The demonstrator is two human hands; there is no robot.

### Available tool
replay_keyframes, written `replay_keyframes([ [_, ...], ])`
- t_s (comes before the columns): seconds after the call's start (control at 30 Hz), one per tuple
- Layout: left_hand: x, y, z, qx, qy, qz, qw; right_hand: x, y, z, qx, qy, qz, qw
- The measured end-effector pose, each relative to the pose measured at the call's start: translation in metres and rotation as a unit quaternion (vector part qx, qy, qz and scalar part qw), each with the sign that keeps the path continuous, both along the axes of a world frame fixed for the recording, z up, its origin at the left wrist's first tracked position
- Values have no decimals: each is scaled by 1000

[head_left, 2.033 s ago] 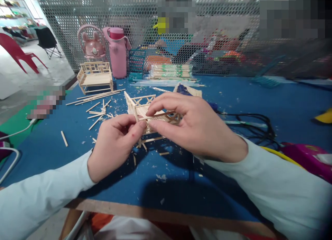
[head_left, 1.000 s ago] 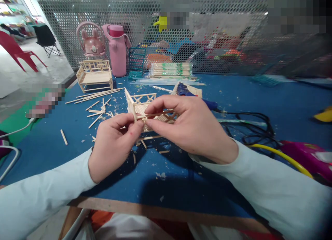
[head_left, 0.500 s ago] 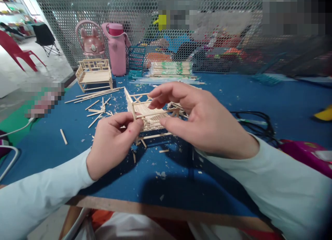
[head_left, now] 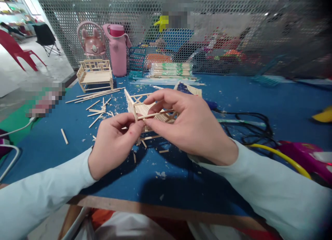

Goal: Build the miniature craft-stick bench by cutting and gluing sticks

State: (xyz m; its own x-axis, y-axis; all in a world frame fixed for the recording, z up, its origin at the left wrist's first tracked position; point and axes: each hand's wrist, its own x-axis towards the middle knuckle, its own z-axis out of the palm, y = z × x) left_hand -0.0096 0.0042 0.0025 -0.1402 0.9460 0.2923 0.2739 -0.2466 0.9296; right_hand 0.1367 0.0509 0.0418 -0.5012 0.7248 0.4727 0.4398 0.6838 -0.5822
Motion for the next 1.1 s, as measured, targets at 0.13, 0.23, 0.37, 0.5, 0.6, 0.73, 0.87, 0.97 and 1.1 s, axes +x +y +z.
replay_keyframes([
  [0.13, 0, 0, 0, 1, -9, -10, 1000, -1, 0, 0, -21, 12, 3, 1000],
  [0.23, 0, 0, 0, 0, -6, -8, 1000, -1, 0, -2, -27, 18, 4, 999],
  [0.37, 0, 0, 0, -3, 0, 0, 1000, 2, 1, -2, -29, 14, 16, 999],
  [0.5, -1, 0, 0, 5, 15, 11, 1000, 7, 3, 3, -51, 7, 48, 997],
  [0.6, -2, 0, 1, 6, 30, 18, 999, 10, 4, 5, -67, 19, 51, 996],
  [0.73, -3, 0, 0, 4, 15, 18, 1000, 12, 4, 7, -64, 39, 42, 996],
  [0.87, -5, 2, -1, -4, -23, 12, 1000, 17, 7, 9, -21, 101, -5, 995],
  [0.97, -7, 4, -1, -9, -45, 0, 999, 21, 11, 10, 23, 146, -43, 988],
  [1.1, -10, 7, -2, -4, -66, -3, 998, 24, 13, 9, 87, 148, -117, 978],
])
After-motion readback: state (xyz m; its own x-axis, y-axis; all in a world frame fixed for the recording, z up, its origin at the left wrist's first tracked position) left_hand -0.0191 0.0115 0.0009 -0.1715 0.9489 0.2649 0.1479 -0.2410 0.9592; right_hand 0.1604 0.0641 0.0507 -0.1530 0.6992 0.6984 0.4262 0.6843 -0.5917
